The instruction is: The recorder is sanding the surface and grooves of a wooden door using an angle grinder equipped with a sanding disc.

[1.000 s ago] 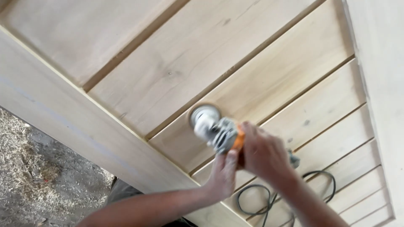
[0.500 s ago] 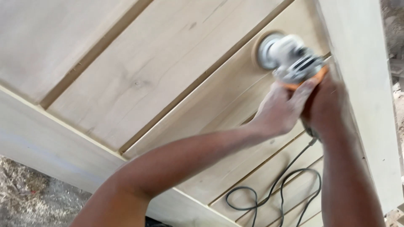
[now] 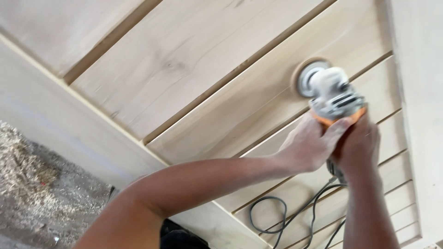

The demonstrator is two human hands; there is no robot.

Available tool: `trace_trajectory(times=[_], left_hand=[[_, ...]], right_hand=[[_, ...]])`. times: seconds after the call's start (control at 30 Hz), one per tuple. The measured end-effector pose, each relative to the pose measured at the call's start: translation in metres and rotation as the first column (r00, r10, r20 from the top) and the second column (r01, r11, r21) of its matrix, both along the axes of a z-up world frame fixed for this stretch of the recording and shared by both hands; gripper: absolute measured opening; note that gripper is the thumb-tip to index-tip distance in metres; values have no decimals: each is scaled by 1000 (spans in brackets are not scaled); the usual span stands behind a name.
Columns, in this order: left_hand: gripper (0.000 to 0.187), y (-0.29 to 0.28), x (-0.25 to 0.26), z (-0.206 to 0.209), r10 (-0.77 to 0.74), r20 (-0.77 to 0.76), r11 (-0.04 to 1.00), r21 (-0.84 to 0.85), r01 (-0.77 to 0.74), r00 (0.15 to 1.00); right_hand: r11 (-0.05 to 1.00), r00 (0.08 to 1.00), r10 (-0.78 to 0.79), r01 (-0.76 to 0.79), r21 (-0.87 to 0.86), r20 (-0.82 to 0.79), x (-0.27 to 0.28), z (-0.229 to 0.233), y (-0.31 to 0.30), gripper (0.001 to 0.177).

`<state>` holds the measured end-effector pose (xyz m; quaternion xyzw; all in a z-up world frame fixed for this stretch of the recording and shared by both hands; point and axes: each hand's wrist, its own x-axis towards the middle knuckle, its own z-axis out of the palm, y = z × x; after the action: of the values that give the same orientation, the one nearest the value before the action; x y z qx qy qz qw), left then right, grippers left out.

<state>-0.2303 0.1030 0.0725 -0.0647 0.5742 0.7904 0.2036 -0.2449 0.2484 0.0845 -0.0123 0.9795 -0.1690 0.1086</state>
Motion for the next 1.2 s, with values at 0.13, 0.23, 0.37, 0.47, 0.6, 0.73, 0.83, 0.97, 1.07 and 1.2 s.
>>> trace_trajectory(times=[0.13,0.23,0.37,0.47,0.6,0.73,0.83,0.97,1.07,1.2], left_hand=[[37,-36,73,-15,85,44,996,-41,-83,995],[38,-59,124,-25,94,70,991,-103,-87,993],[47,-76,188,-42,235,35,972,-4,-235,971],[54,-77,233,-57,242,91,970,-1,-243,966],[66,-62,276,-80,159,262,981,70,-183,952],[66,-40,264,-81,76,228,997,12,-80,971],[61,-15,229,-73,105,205,995,-28,-101,973],[51,8,169,-57,220,-32,973,-67,-222,975],[47,23,122,-44,167,10,986,11,-167,986],[43,46,69,-34,162,58,982,85,-167,985]], right_hand=[[998,994,53,-54,18,96,42,-1,-50,55],[992,978,128,-126,-26,165,66,3,-88,66],[943,906,329,-329,-49,265,95,-1,-115,63],[873,831,477,-485,-49,286,110,-2,-126,58],[783,723,595,-619,-53,352,117,6,-127,65],[797,756,582,-604,-24,300,113,0,-96,60],[849,815,509,-529,-5,276,101,-5,-67,65],[917,878,349,-392,73,327,70,-5,-37,71],[935,921,302,-336,111,245,47,-7,-7,75],[969,968,167,-196,151,188,11,3,12,64]])
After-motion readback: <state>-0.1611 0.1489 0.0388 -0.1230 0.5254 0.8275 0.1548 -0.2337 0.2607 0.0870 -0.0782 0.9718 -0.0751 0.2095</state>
